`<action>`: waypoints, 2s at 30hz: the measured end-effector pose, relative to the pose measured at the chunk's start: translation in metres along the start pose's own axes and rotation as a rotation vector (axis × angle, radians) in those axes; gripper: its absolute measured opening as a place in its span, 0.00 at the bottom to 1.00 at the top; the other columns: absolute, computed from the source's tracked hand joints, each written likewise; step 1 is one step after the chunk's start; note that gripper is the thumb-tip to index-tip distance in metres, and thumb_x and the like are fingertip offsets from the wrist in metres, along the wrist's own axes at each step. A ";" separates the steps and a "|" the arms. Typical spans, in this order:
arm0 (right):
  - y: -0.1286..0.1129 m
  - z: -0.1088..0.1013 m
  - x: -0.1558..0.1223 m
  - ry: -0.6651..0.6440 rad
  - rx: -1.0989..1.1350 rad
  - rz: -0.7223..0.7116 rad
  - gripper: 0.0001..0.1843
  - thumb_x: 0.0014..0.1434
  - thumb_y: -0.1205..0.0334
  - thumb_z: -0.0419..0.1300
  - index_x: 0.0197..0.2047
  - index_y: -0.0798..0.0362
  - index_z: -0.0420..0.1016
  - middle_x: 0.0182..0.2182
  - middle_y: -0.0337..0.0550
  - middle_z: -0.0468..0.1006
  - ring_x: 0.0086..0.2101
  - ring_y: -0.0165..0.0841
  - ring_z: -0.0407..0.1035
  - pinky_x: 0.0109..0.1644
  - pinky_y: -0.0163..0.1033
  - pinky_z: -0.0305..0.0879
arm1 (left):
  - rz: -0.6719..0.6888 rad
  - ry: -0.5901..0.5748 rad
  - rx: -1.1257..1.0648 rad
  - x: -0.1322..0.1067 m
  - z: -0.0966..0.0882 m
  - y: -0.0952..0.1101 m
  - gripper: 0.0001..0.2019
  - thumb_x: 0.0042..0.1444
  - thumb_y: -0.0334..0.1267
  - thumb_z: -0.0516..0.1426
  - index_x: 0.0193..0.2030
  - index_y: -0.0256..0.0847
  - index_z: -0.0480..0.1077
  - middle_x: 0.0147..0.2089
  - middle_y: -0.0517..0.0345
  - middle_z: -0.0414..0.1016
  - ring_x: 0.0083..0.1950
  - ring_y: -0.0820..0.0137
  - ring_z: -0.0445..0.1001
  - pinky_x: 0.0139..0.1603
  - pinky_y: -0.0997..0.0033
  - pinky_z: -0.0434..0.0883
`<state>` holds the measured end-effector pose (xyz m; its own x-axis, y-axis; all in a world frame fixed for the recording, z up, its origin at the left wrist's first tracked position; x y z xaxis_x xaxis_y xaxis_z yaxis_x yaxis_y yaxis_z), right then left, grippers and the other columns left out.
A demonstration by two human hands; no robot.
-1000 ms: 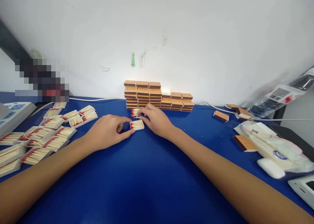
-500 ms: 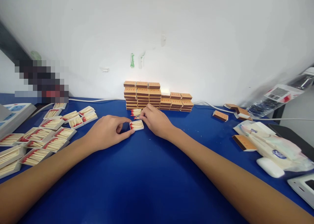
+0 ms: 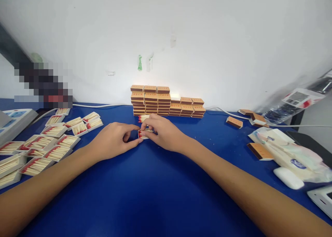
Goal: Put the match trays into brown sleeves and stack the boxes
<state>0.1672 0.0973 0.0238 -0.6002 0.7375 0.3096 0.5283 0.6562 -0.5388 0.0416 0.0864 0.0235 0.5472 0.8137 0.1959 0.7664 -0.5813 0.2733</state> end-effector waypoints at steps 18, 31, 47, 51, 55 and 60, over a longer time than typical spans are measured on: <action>0.026 -0.014 0.003 0.145 -0.186 0.054 0.01 0.68 0.65 0.64 0.43 0.51 0.78 0.37 0.42 0.72 0.35 0.34 0.67 0.41 0.40 0.64 | 0.033 -0.014 0.007 -0.001 0.003 0.004 0.17 0.66 0.50 0.60 0.54 0.43 0.81 0.27 0.60 0.77 0.27 0.67 0.73 0.31 0.67 0.60; 0.040 -0.010 0.003 0.045 -0.226 0.097 0.06 0.71 0.63 0.60 0.40 0.53 0.75 0.38 0.44 0.71 0.36 0.36 0.68 0.42 0.41 0.64 | 0.027 -0.016 0.013 -0.001 0.003 0.003 0.18 0.66 0.50 0.60 0.55 0.43 0.81 0.27 0.61 0.77 0.28 0.67 0.73 0.32 0.67 0.62; 0.022 -0.017 -0.002 -0.087 0.041 0.098 0.09 0.65 0.55 0.67 0.38 0.51 0.83 0.35 0.40 0.70 0.32 0.32 0.64 0.37 0.39 0.62 | 0.031 0.005 0.002 -0.001 0.003 0.000 0.16 0.66 0.49 0.60 0.53 0.45 0.81 0.26 0.62 0.75 0.27 0.68 0.71 0.31 0.69 0.58; 0.018 -0.016 -0.002 -0.085 0.044 0.086 0.06 0.64 0.57 0.67 0.40 0.51 0.83 0.34 0.40 0.72 0.32 0.31 0.64 0.37 0.38 0.63 | 0.033 -0.001 -0.012 -0.001 0.003 0.000 0.15 0.66 0.50 0.61 0.52 0.46 0.81 0.26 0.63 0.75 0.26 0.69 0.70 0.31 0.69 0.57; 0.019 -0.014 -0.002 -0.113 0.051 0.106 0.07 0.64 0.57 0.66 0.38 0.52 0.82 0.32 0.39 0.73 0.30 0.31 0.64 0.35 0.37 0.62 | 0.030 0.000 -0.010 0.000 0.003 -0.001 0.16 0.66 0.49 0.61 0.53 0.45 0.81 0.26 0.63 0.75 0.26 0.69 0.70 0.30 0.69 0.57; 0.025 -0.010 -0.002 -0.146 0.058 0.136 0.09 0.67 0.58 0.63 0.37 0.52 0.79 0.32 0.40 0.75 0.30 0.32 0.65 0.35 0.38 0.61 | 0.022 -0.007 -0.007 0.000 0.004 -0.002 0.16 0.66 0.49 0.60 0.54 0.45 0.81 0.26 0.63 0.75 0.26 0.69 0.71 0.31 0.68 0.59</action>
<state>0.1871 0.1139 0.0176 -0.6083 0.7851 0.1166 0.5775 0.5386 -0.6135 0.0414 0.0872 0.0193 0.5667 0.8005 0.1953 0.7515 -0.5993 0.2758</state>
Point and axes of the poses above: each hand's wrist, its own x-axis towards the middle knuckle, its own z-axis out of the palm, y = z × x, the point moved 9 cm from there along x, towards the middle knuckle
